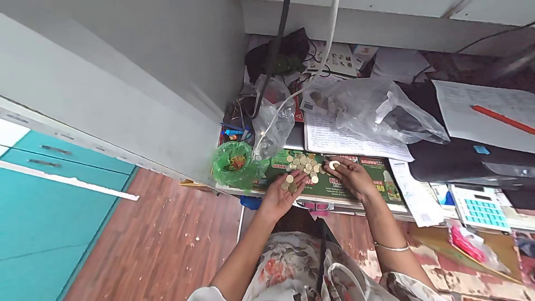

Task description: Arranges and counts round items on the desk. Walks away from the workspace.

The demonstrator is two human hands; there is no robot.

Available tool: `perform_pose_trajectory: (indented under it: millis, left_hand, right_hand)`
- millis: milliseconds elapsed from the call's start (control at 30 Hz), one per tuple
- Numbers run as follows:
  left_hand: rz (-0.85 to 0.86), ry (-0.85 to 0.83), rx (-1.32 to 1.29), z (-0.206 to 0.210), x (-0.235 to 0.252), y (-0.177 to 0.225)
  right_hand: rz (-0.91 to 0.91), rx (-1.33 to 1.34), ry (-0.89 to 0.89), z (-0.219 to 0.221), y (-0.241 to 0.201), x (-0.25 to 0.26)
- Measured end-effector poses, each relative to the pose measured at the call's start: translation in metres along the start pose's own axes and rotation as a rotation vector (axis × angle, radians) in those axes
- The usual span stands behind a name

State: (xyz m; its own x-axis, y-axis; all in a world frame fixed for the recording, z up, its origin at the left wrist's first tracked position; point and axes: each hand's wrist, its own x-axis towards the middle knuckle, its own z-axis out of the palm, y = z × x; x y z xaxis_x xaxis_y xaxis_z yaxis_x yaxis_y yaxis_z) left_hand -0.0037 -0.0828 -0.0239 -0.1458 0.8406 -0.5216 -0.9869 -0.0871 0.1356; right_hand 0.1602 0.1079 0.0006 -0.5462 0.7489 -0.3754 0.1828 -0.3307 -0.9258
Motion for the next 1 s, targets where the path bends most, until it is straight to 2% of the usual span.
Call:
perform_pose_trajectory:
  millis: [200, 267, 433, 633, 833, 1000]
  left_hand:
    - [-0.010, -0.016, -0.023, 0.000, 0.001, 0.000]
    - [-0.011, -0.017, -0.027, 0.000, 0.000, 0.001]
    - [-0.005, -0.011, -0.008, -0.001, 0.000, 0.001]
    - [-0.023, -0.014, -0.041, 0.002, 0.000, 0.000]
    - [-0.022, -0.029, -0.013, 0.000, 0.000, 0.002]
    - [-0.036, -0.065, 0.032, 0.001, 0.000, -0.002]
  right_hand:
    - [-0.122, -0.352, 0.141, 0.003, 0.010, 0.008]
    - [-0.105, -0.349, 0.120, 0.000, 0.008, 0.007]
    - [0.014, -0.144, 0.016, -0.005, -0.013, -0.007]
    - [-0.105, -0.417, 0.112, -0.004, 0.001, 0.005]
    - [-0.085, -0.565, -0.052, -0.014, -0.014, -0.004]
    - [-0.187, -0.921, 0.217, 0.001, -0.017, -0.003]
